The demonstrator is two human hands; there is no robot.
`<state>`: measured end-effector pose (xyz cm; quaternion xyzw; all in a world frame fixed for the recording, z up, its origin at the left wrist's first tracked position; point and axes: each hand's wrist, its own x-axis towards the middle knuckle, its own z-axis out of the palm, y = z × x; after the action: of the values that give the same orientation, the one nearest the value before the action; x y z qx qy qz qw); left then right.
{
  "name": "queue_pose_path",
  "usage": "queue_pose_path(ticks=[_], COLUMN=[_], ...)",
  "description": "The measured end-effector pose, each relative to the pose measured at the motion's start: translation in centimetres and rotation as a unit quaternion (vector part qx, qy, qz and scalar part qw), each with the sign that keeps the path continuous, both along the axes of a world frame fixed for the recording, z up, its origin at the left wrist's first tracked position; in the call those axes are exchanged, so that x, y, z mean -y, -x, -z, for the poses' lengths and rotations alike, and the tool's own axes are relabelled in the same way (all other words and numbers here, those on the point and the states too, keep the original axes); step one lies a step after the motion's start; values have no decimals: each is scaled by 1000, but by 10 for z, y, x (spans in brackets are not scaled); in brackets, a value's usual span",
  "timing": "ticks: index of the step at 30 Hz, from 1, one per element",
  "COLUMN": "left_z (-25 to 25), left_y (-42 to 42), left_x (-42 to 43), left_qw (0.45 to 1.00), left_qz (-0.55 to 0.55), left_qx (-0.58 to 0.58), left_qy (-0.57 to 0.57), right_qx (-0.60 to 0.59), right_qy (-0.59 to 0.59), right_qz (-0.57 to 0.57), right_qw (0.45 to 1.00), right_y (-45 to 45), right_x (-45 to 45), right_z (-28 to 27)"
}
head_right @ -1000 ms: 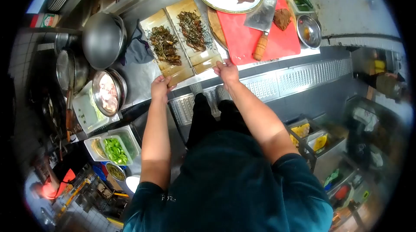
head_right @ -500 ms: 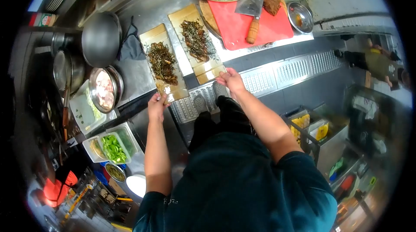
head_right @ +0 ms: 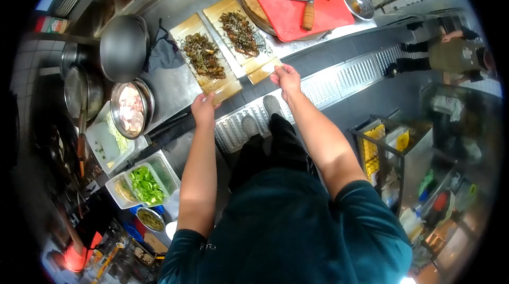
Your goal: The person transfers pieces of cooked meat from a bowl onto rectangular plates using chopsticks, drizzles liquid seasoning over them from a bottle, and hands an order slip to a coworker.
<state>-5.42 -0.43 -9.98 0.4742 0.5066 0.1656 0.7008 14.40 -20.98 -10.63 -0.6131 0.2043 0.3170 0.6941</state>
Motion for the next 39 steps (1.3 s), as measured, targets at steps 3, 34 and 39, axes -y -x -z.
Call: queue_pose_path(ticks=[3, 34, 39], left_z=[-1, -170, -167], left_y=[-11, -107, -116], left_x=[-6, 268, 292], left_qw=[1000, 926, 933], left_qz=[12, 283, 280], left_qx=[-18, 230, 206], left_qy=[-19, 100, 96], right_qx=[5, -37, -26], right_qy=[-30, 184, 190], right_qz=[40, 71, 66], right_qw=[999, 980, 979], right_y=[-1, 224, 236], right_x=[-8, 398, 424], right_z=[2, 22, 42])
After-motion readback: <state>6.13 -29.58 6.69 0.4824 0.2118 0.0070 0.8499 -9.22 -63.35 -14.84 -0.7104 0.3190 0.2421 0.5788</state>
